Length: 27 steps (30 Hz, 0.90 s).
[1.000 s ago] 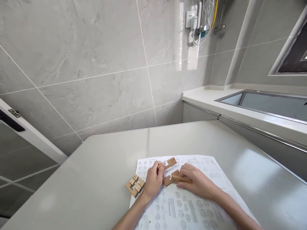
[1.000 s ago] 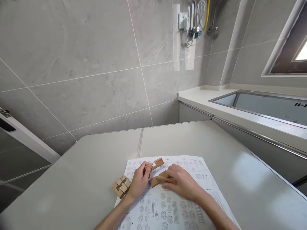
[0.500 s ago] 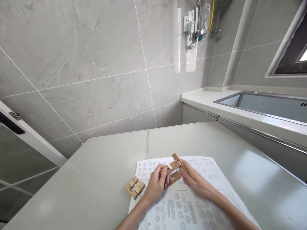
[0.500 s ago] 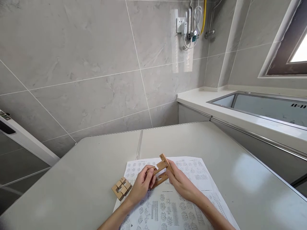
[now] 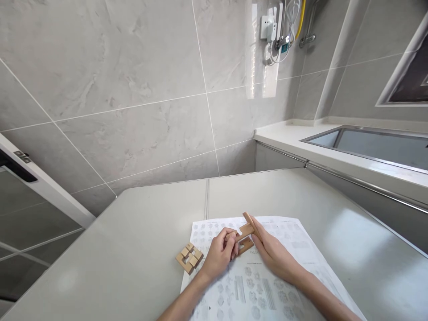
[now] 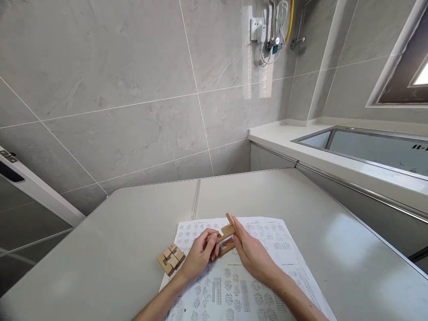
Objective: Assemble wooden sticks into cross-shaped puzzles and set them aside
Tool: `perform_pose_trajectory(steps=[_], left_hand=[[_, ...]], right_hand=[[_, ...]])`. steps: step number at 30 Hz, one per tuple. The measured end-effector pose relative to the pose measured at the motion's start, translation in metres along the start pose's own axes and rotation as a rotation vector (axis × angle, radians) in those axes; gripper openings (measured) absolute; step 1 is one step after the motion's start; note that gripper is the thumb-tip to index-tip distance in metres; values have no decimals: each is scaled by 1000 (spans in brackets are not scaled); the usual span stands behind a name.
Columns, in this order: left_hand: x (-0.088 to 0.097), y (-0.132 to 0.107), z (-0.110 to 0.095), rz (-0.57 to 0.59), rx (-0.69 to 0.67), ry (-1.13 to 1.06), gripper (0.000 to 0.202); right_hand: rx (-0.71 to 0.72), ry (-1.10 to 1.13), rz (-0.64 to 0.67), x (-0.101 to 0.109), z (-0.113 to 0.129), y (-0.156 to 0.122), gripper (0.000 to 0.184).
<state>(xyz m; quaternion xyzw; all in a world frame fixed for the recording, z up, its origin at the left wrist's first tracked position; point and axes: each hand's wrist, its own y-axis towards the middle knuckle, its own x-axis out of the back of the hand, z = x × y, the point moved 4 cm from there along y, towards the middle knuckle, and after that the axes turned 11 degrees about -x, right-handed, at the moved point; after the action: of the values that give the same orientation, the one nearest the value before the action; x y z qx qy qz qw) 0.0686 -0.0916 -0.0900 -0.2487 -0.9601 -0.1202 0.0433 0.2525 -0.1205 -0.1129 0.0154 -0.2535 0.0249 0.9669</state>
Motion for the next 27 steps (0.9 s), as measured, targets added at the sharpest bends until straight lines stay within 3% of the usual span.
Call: perform_pose_trajectory(steps=[16, 27], left_hand=[[0, 0, 5, -14, 3, 52, 41], [-4, -2, 1, -54, 1, 45, 39]], right_hand=[[39, -236, -139, -3, 1, -1, 64], [43, -250, -127, -8, 1, -3, 65]])
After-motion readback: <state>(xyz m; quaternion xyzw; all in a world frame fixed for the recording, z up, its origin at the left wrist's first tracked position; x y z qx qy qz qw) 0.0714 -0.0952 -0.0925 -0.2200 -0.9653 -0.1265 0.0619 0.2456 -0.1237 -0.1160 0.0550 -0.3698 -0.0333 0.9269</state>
